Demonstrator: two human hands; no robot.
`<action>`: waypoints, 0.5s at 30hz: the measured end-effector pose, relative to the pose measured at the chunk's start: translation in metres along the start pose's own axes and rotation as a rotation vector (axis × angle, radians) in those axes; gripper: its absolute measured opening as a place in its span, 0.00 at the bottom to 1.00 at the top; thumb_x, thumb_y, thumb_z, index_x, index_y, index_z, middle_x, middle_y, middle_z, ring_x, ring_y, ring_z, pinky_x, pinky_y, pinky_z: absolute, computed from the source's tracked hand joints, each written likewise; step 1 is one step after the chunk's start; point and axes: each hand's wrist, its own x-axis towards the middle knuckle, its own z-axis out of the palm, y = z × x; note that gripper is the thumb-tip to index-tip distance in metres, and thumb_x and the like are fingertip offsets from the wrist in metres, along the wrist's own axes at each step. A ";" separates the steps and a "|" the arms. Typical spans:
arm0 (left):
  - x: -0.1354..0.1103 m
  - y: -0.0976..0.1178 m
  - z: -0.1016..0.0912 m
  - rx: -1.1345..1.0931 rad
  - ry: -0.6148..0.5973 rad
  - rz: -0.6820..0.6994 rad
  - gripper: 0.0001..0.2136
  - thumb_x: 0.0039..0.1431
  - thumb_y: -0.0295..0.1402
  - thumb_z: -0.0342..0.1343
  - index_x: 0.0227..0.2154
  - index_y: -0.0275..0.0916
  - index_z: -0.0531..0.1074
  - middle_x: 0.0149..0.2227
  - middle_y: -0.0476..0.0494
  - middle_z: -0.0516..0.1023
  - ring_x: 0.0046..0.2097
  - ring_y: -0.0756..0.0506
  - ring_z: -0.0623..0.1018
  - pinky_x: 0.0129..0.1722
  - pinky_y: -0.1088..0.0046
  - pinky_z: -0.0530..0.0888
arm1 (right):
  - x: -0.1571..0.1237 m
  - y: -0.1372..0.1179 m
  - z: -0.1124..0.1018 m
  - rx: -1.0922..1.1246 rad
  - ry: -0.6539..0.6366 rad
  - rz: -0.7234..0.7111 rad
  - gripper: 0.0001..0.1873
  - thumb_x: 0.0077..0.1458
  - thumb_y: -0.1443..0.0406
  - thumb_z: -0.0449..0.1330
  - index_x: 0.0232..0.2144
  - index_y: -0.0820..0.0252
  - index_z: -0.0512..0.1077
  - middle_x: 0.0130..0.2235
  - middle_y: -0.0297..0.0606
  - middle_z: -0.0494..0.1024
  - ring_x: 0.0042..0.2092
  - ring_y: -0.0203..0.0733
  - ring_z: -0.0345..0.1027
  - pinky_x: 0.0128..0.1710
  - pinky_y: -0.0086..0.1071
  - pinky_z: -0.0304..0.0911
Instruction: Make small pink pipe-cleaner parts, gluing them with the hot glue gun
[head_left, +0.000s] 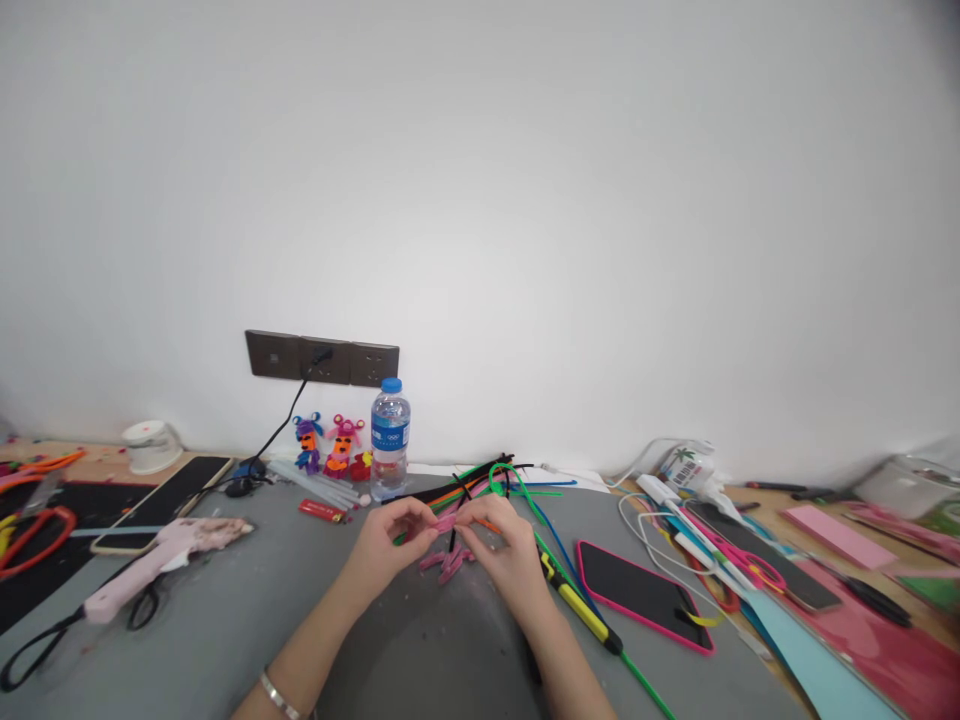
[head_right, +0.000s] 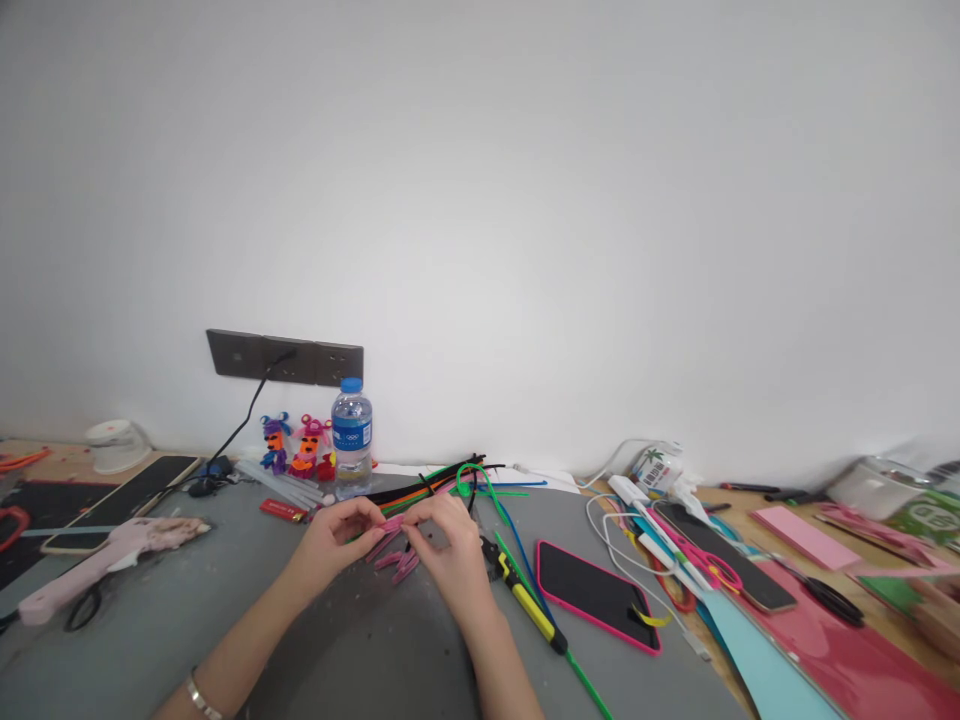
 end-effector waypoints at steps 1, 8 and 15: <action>0.000 0.000 0.000 -0.002 -0.002 0.000 0.05 0.50 0.32 0.62 0.27 0.35 0.75 0.27 0.47 0.75 0.27 0.49 0.72 0.29 0.75 0.69 | 0.000 0.000 0.000 0.003 0.001 0.000 0.05 0.57 0.70 0.61 0.29 0.56 0.73 0.29 0.36 0.78 0.34 0.43 0.72 0.36 0.36 0.64; 0.000 -0.002 -0.001 0.000 -0.009 0.003 0.05 0.51 0.32 0.61 0.27 0.35 0.75 0.27 0.47 0.75 0.28 0.48 0.72 0.29 0.75 0.69 | -0.001 0.000 0.000 0.007 0.002 0.009 0.05 0.58 0.69 0.61 0.29 0.56 0.72 0.30 0.36 0.78 0.34 0.43 0.71 0.36 0.36 0.63; 0.000 -0.002 -0.001 0.009 -0.010 0.004 0.05 0.51 0.33 0.61 0.27 0.35 0.75 0.28 0.46 0.75 0.30 0.48 0.73 0.31 0.74 0.70 | -0.002 0.002 0.001 0.004 0.011 0.003 0.05 0.57 0.70 0.61 0.29 0.57 0.72 0.29 0.35 0.77 0.33 0.42 0.70 0.36 0.35 0.62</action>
